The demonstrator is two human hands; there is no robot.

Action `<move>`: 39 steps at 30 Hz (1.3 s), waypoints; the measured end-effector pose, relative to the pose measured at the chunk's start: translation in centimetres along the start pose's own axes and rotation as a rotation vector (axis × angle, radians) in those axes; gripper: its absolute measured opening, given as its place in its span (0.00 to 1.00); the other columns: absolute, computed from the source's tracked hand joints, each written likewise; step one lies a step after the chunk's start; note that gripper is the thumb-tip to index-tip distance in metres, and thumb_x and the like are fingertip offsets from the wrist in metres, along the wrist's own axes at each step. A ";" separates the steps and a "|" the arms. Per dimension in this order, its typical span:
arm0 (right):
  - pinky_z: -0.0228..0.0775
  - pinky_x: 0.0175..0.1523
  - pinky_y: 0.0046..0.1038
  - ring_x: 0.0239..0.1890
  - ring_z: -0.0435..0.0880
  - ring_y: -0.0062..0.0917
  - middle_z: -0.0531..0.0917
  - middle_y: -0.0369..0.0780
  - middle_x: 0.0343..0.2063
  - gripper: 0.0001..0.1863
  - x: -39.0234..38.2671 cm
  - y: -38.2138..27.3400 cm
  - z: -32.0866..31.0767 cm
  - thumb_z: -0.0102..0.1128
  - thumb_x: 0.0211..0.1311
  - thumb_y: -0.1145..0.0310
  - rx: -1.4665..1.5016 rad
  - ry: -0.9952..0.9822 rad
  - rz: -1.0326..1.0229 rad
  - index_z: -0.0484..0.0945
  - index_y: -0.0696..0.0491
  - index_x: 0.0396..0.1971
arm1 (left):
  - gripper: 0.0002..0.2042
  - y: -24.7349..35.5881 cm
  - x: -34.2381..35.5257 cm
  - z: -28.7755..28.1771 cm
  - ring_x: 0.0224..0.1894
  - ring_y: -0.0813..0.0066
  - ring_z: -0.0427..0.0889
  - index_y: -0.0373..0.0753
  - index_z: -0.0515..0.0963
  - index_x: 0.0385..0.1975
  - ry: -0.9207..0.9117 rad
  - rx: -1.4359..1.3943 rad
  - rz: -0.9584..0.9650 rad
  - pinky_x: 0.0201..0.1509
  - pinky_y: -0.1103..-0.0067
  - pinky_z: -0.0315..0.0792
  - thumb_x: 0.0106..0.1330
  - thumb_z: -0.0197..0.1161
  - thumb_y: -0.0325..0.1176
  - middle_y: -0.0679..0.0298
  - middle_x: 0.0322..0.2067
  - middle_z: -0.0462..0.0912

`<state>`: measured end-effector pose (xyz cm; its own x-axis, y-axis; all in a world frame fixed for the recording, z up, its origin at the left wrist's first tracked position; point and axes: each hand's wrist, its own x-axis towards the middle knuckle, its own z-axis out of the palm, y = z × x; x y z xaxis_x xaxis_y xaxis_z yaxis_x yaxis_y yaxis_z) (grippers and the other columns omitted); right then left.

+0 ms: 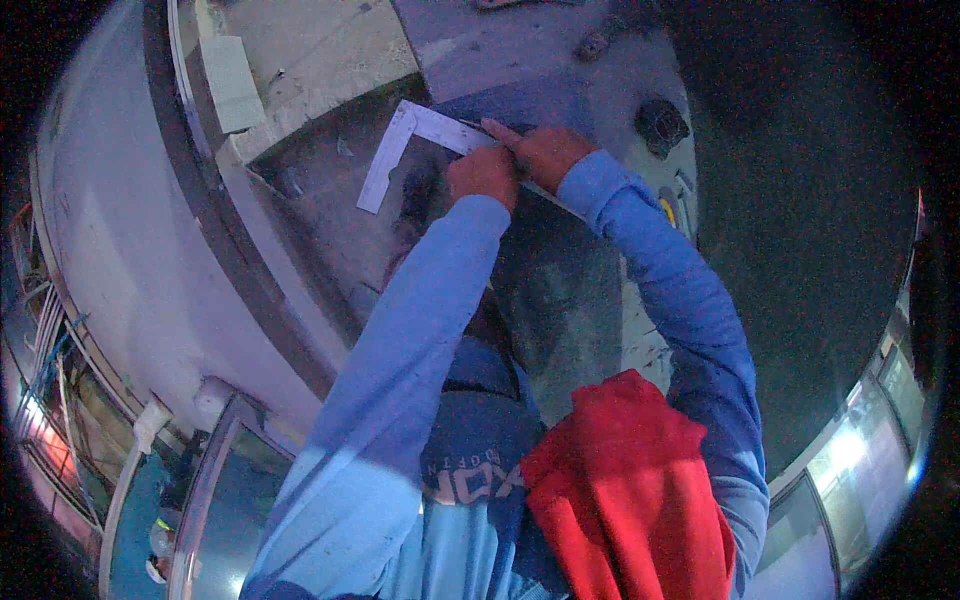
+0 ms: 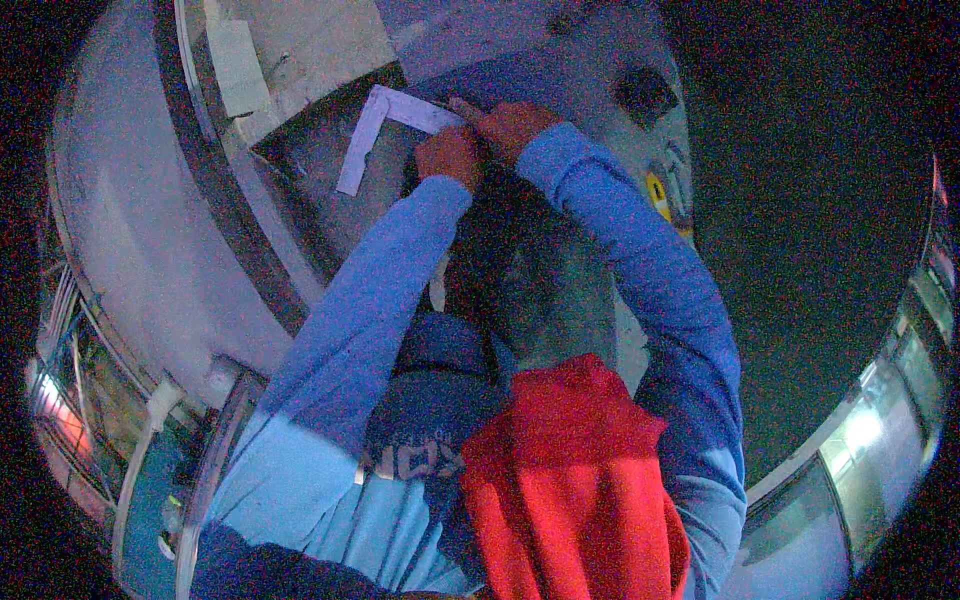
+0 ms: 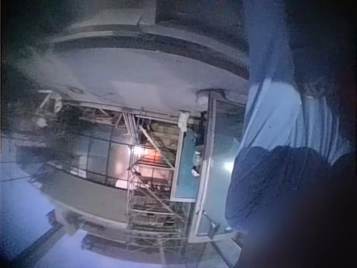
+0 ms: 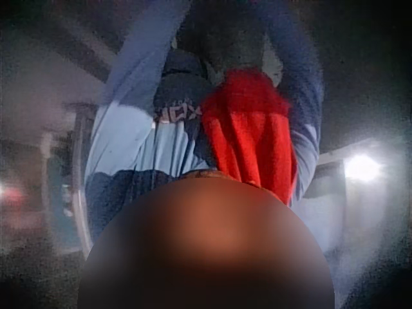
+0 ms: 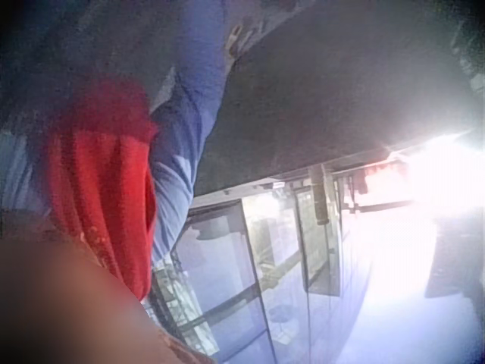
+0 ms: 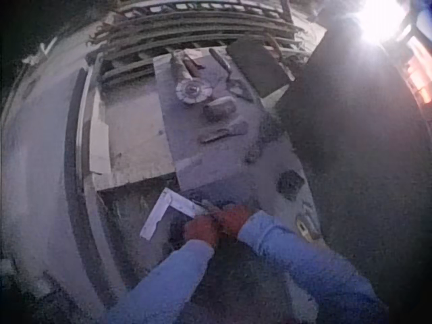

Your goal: The person measures a curved metal panel with a tape measure and marks it with a pencil. They then use a power grinder to cut the panel along the marked line. The person is working on a rooftop or scaffolding.

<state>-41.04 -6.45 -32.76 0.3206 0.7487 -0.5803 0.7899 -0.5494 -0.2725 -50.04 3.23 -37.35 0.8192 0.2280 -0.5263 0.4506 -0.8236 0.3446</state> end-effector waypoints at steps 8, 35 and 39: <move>0.76 0.42 0.45 0.36 0.83 0.46 0.82 0.51 0.36 0.36 -0.4 -1.2 -1.4 0.52 0.62 0.66 -0.072 -0.027 -0.026 0.50 0.35 0.69 | 0.20 0.7 -2.6 0.4 0.62 0.57 0.63 0.38 0.75 0.50 0.222 0.068 -0.095 0.59 0.54 0.58 0.62 0.55 0.43 0.57 0.55 0.72; 0.74 0.47 0.47 0.42 0.81 0.51 0.81 0.53 0.41 0.31 1.0 -1.0 2.1 0.45 0.65 0.67 0.162 0.030 -0.036 0.51 0.39 0.68 | 0.31 0.6 -2.9 3.5 0.72 0.48 0.44 0.32 0.55 0.66 0.291 -0.313 -0.225 0.69 0.57 0.51 0.65 0.52 0.40 0.44 0.69 0.46; 0.74 0.48 0.47 0.43 0.81 0.50 0.80 0.54 0.43 0.28 -0.3 -0.5 2.5 0.43 0.67 0.64 0.121 -0.112 0.044 0.55 0.38 0.67 | 0.36 0.2 -2.1 4.4 0.72 0.48 0.41 0.32 0.53 0.66 0.401 0.244 -0.200 0.69 0.56 0.51 0.63 0.55 0.45 0.45 0.70 0.42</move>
<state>-42.85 -7.33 -34.35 0.2873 0.6806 -0.6740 0.7058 -0.6261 -0.3314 -53.22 0.28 -39.54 0.8184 0.5360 -0.2073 0.5562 -0.8295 0.0509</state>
